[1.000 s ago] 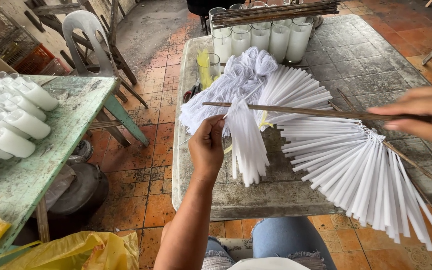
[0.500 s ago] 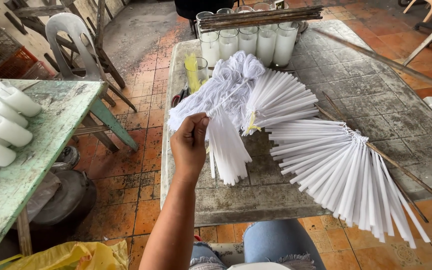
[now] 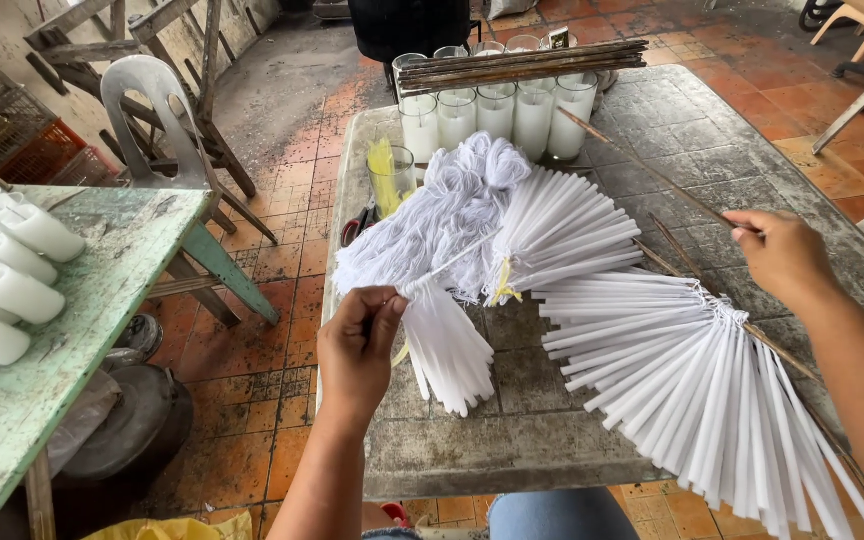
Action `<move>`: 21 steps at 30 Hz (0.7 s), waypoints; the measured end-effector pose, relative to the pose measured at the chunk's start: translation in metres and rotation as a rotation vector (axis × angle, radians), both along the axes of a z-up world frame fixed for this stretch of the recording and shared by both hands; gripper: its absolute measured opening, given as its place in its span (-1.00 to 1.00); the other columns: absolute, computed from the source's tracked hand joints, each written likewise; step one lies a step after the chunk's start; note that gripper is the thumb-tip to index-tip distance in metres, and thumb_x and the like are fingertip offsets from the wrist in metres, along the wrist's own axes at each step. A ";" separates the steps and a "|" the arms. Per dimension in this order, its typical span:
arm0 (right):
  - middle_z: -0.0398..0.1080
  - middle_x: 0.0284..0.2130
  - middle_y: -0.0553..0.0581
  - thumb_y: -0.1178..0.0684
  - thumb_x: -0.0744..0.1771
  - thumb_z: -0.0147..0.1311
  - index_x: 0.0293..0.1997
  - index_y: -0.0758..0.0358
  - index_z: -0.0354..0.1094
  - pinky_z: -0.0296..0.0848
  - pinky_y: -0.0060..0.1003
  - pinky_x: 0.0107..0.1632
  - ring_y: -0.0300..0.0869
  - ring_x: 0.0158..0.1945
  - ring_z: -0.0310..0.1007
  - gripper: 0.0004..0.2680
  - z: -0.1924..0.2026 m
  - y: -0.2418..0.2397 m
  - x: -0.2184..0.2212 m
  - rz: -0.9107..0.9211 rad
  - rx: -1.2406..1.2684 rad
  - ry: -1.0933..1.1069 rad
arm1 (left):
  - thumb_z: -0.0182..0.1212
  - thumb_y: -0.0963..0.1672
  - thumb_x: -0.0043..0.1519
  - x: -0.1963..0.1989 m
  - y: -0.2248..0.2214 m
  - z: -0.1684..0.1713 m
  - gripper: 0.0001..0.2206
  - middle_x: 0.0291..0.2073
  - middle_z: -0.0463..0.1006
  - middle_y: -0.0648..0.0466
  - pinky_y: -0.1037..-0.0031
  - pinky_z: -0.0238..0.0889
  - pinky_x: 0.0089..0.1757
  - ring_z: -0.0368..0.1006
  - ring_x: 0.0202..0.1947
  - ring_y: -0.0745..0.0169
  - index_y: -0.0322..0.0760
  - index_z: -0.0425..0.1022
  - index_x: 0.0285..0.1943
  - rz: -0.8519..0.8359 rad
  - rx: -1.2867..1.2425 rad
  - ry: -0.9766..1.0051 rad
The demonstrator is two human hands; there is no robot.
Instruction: Tying bundles of white candle wicks together using thin yellow strips on a production table.
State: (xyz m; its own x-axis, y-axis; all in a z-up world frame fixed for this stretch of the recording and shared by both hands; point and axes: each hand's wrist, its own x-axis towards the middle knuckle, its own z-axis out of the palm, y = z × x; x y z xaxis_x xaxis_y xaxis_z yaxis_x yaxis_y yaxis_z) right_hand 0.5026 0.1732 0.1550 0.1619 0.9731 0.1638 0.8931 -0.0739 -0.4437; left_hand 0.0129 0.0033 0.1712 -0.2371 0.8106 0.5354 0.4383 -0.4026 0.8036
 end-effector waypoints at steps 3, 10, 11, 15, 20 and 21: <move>0.46 0.09 0.28 0.21 0.45 -0.05 0.36 0.19 0.35 0.37 -0.19 -0.12 -0.12 -0.24 0.39 -0.71 -0.028 0.026 0.007 -0.063 -0.114 0.472 | 0.28 -0.12 0.29 -0.004 -0.004 0.002 -0.91 -0.44 0.61 0.22 0.60 0.26 -0.42 0.38 -0.44 0.51 -0.21 0.56 -0.13 0.021 -0.008 0.060; 0.36 0.03 0.20 0.41 0.38 -0.14 0.35 0.25 0.29 0.28 -0.29 -0.27 -0.15 -0.13 0.32 -0.63 -0.055 0.033 0.010 0.025 -0.185 0.889 | 0.29 -0.15 0.27 -0.015 -0.009 -0.008 -0.93 -0.39 0.64 0.18 0.63 0.36 -0.37 0.46 -0.40 0.50 -0.24 0.56 -0.14 -0.013 0.021 0.033; 0.37 0.04 0.15 0.44 0.36 -0.10 0.34 0.16 0.33 0.24 -0.34 -0.28 -0.19 -0.10 0.34 -0.59 -0.049 0.031 0.004 -0.002 -0.158 0.732 | 0.29 -0.15 0.27 -0.017 -0.010 -0.010 -0.92 -0.40 0.63 0.20 0.65 0.34 -0.38 0.43 -0.42 0.51 -0.24 0.57 -0.13 -0.013 0.019 0.025; 0.43 0.12 0.10 0.32 0.41 -0.05 0.28 0.09 0.42 0.29 -0.21 -0.07 -0.08 0.01 0.38 -0.68 -0.015 0.028 -0.030 0.081 -0.011 0.355 | 0.29 -0.15 0.26 -0.017 -0.013 -0.010 -0.91 -0.39 0.65 0.16 0.65 0.39 -0.40 0.48 -0.42 0.47 -0.25 0.56 -0.12 -0.028 0.010 0.020; 0.38 0.07 0.20 0.31 0.40 -0.07 0.23 0.12 0.48 0.38 -0.11 0.02 0.07 0.02 0.40 -0.69 -0.038 0.100 -0.047 0.280 0.229 0.188 | 0.31 -0.16 0.23 -0.015 -0.017 -0.006 -0.94 -0.43 0.64 0.16 0.62 0.37 -0.40 0.45 -0.45 0.44 -0.24 0.57 -0.19 -0.016 -0.005 0.017; 0.38 0.07 0.20 0.31 0.40 -0.07 0.23 0.12 0.48 0.38 -0.11 0.02 0.07 0.02 0.40 -0.69 -0.043 0.117 -0.052 0.287 0.234 0.190 | 0.31 -0.16 0.23 -0.015 -0.017 -0.008 -0.94 -0.43 0.64 0.16 0.62 0.37 -0.40 0.45 -0.45 0.44 -0.24 0.57 -0.19 -0.010 0.000 0.019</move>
